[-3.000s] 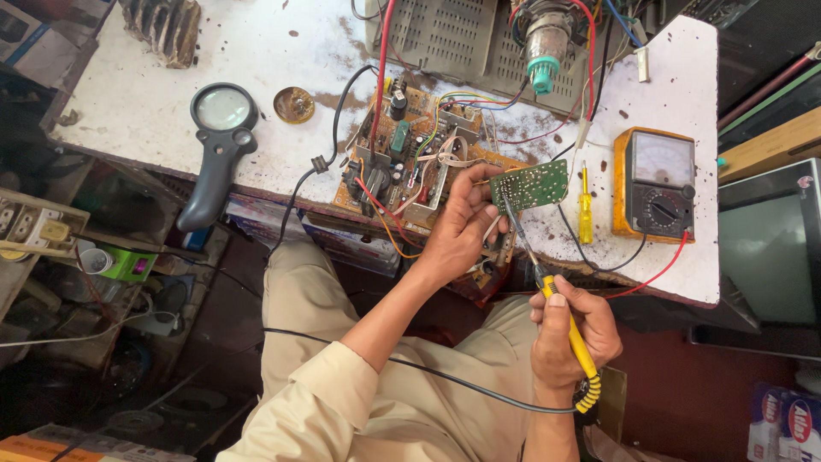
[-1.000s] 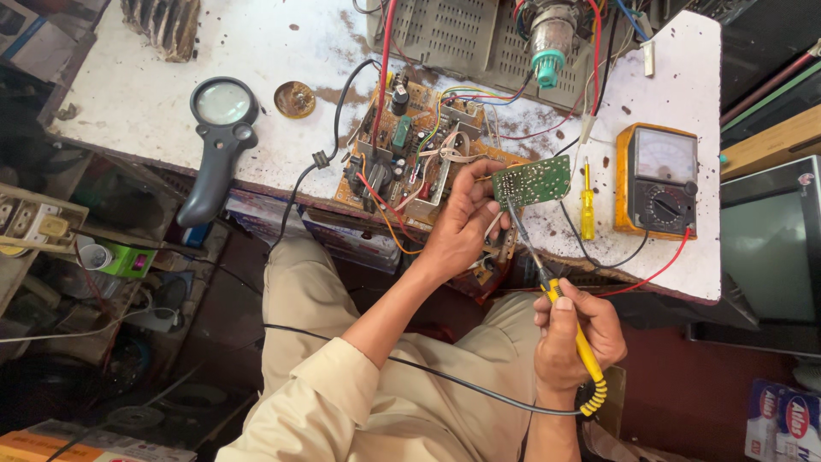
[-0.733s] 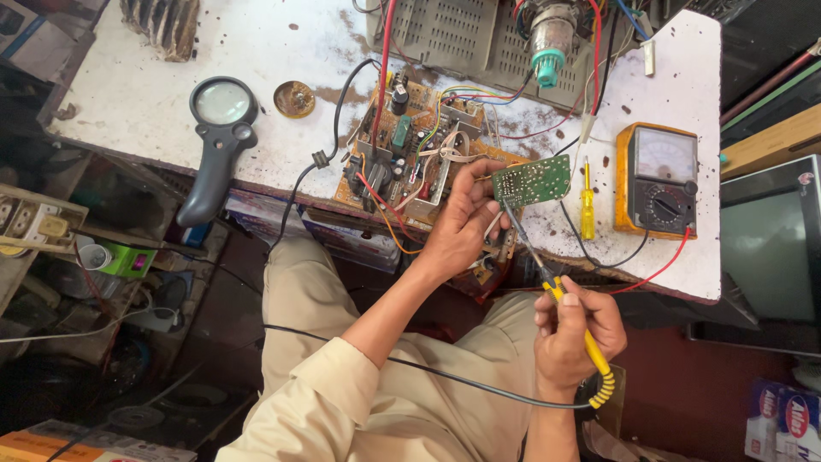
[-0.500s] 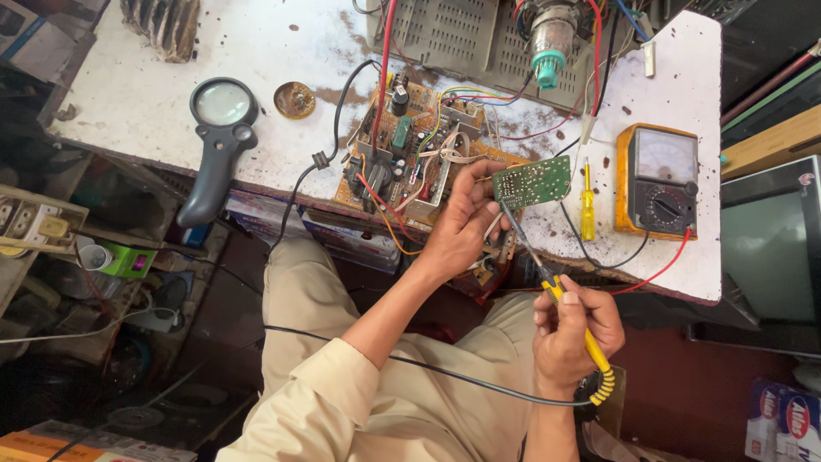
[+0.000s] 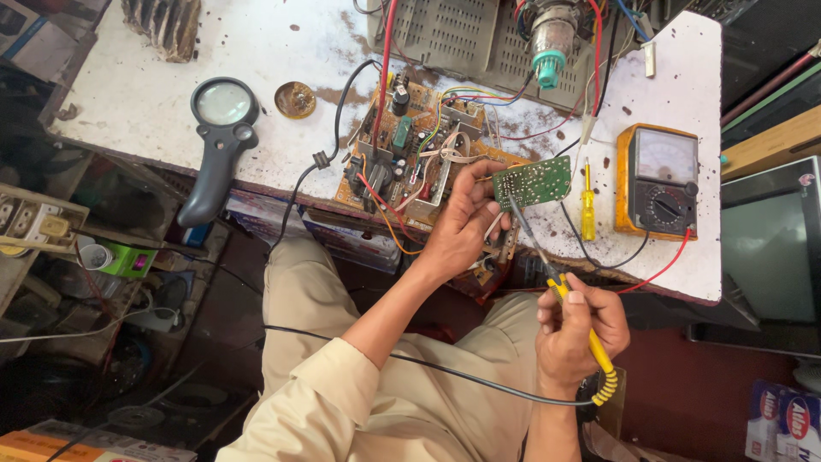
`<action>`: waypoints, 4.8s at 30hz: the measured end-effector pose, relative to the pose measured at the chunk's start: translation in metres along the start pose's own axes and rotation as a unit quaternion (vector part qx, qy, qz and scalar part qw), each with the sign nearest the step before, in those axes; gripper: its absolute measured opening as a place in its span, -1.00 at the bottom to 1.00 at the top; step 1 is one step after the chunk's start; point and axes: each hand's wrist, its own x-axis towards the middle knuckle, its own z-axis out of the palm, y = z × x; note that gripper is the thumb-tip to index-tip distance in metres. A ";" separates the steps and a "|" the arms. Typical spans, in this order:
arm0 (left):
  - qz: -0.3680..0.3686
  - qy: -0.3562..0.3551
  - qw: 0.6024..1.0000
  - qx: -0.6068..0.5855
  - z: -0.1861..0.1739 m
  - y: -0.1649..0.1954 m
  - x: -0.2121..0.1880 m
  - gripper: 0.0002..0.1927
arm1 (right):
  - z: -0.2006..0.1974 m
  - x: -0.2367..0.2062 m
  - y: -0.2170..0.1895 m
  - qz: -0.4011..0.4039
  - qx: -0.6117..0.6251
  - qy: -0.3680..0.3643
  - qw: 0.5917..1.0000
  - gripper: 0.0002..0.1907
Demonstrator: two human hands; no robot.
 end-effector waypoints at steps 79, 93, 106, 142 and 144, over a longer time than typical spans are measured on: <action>-0.017 0.010 1.000 -0.004 0.001 0.005 0.004 -0.44 | 0.034 0.041 0.019 -0.270 -0.225 -0.090 0.932 -0.75; -0.016 0.006 1.000 0.007 0.002 0.006 0.002 -0.45 | 0.033 0.042 0.018 -0.290 -0.223 -0.090 0.926 -0.77; -0.020 0.003 1.000 0.001 0.003 0.009 0.002 -0.46 | 0.023 0.030 0.023 -0.279 -0.195 -0.079 0.937 -0.67; -0.024 0.004 1.000 -0.009 0.003 0.009 0.001 -0.46 | 0.039 0.035 0.017 -0.351 -0.227 -0.069 0.906 -0.71; -0.013 0.005 1.000 -0.001 0.003 0.009 0.001 -0.47 | 0.034 0.036 0.019 -0.298 -0.179 -0.050 0.936 -0.69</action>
